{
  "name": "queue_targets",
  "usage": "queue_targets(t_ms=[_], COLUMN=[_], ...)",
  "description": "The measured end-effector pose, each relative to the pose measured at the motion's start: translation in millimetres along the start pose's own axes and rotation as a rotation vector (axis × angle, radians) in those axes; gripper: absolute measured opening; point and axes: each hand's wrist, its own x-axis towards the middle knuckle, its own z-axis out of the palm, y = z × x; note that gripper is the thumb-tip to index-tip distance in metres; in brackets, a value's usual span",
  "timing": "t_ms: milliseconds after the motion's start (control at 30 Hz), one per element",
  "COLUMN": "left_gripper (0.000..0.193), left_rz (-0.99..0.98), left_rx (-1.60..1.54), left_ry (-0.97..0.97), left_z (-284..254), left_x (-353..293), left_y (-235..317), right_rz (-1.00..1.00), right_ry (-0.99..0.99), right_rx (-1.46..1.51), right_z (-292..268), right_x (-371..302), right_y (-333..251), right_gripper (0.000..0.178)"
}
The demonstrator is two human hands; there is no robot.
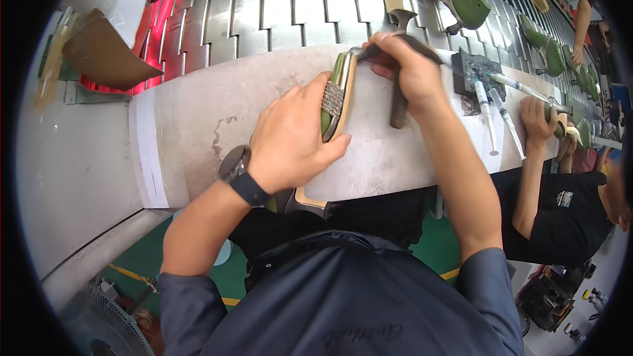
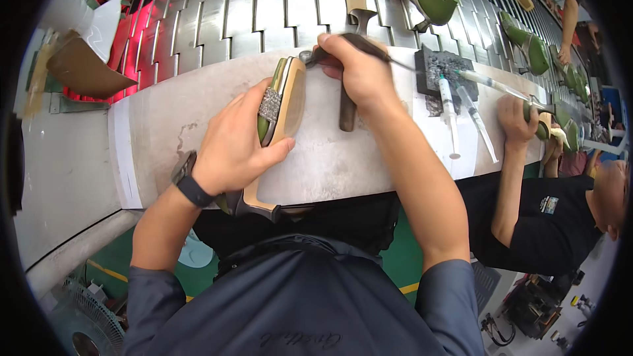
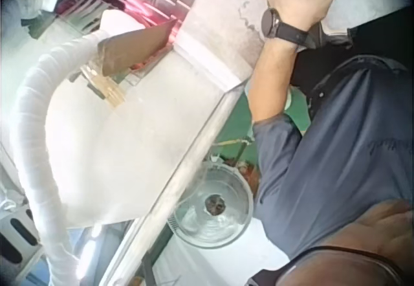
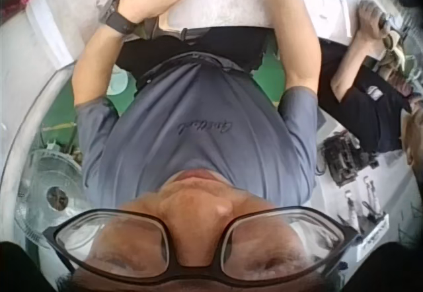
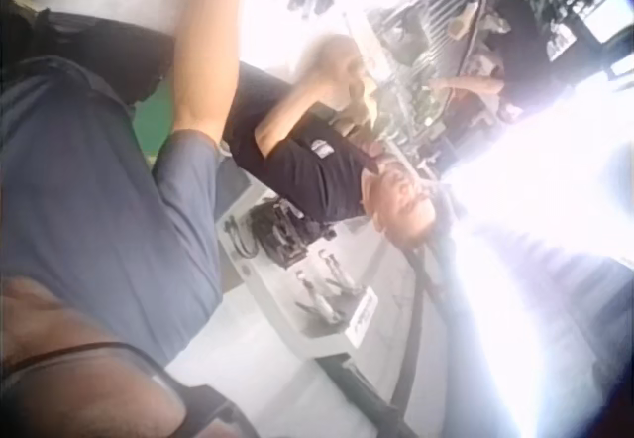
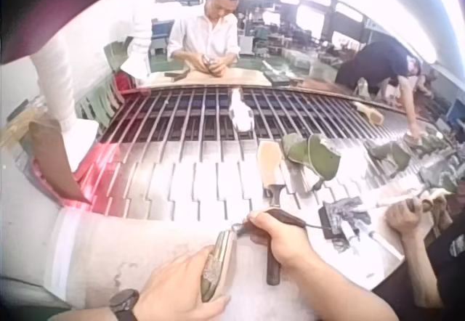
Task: The person assembles high-heeled shoes on a production line by attaching soles to shoe lasts by hand, pressing them together, and tapping the edges with a hammer.
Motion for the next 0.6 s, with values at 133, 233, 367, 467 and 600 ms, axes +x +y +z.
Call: queue_targets(t_ms=[133, 233, 367, 467, 600], left_gripper=[0.083, 0.089, 0.081, 0.077, 0.077], left_rz=[-0.071, 0.135, 0.221, 0.222, 0.283], left_rx=[-0.324, -0.467, -0.408, -0.354, -0.287], left_ry=[0.086, 0.383, 0.270, 0.286, 0.371], left_z=[-35, -77, -92, -85, -70], left_x=[1, -11, -11, -25, -28], left_y=[-4, 24, 43, 58, 68], right_rz=[-0.192, -0.191, -0.139, -0.579, -0.878], right_ry=[-0.027, 0.026, -0.128, -0.212, -0.458], right_rx=[0.075, 0.030, 0.133, -0.012, 0.138], right_z=[-7, -13, 2, 10, 13], right_x=[-11, -34, -77, -128, -175], right_y=[20, 26, 1, -50, -85], right_gripper=[0.025, 0.024, 0.026, 0.029, 0.038])
